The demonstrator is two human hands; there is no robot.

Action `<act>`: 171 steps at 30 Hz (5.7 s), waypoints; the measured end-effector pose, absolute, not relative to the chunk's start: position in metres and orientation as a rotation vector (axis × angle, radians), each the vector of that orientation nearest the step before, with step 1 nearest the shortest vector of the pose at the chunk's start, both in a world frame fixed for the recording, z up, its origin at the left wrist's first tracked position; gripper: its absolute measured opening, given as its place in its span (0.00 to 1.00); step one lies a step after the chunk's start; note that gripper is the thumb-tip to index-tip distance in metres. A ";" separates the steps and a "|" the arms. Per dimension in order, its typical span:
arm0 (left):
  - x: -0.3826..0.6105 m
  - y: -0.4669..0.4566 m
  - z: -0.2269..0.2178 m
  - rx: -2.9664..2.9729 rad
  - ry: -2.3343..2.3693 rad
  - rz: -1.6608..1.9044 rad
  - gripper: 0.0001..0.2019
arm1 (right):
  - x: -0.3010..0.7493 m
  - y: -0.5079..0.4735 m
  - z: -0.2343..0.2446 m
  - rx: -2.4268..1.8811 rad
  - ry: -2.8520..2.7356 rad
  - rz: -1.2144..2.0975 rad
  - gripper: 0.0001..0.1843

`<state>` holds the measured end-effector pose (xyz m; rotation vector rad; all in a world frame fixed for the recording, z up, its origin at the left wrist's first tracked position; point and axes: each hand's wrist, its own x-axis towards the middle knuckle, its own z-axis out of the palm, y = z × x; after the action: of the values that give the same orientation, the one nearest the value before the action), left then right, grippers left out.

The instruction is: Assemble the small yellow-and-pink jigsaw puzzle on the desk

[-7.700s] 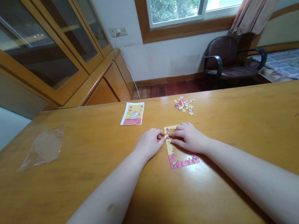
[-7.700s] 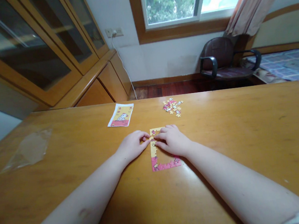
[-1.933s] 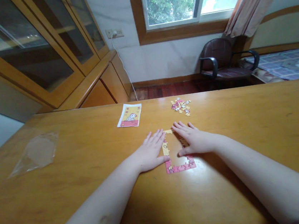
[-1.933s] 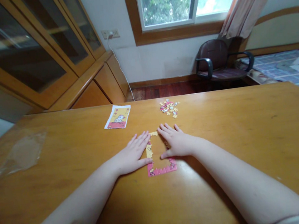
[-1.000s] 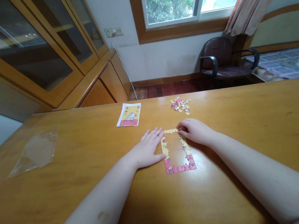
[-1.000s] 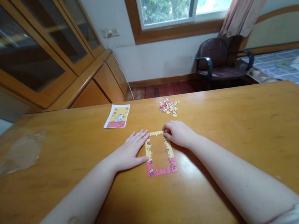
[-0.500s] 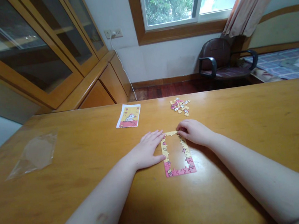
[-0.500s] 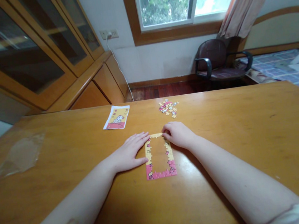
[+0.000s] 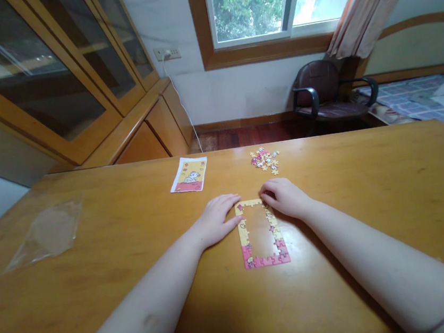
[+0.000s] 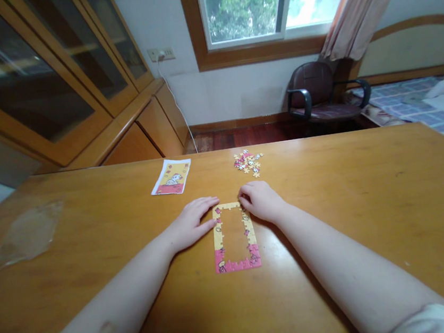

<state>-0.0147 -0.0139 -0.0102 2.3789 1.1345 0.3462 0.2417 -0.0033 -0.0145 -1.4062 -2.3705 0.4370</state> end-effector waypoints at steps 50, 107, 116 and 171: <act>0.018 0.057 -0.014 1.695 1.465 0.799 0.13 | 0.305 0.064 -0.020 -1.873 -1.817 0.402 0.23; 0.018 0.055 -0.018 1.860 1.499 0.676 0.14 | 0.266 0.064 -0.028 -1.414 -2.180 0.424 0.19; 0.018 0.054 -0.017 1.927 1.445 0.638 0.14 | 0.266 0.063 -0.023 -1.446 -2.145 0.403 0.19; 0.034 0.043 -0.010 2.419 1.354 0.252 0.22 | 0.285 0.070 -0.035 -2.003 -2.080 0.267 0.30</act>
<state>0.0345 0.0428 -0.0098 2.4193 1.3537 0.2524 0.2854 0.0705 -0.0351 -2.0028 -2.0799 0.2673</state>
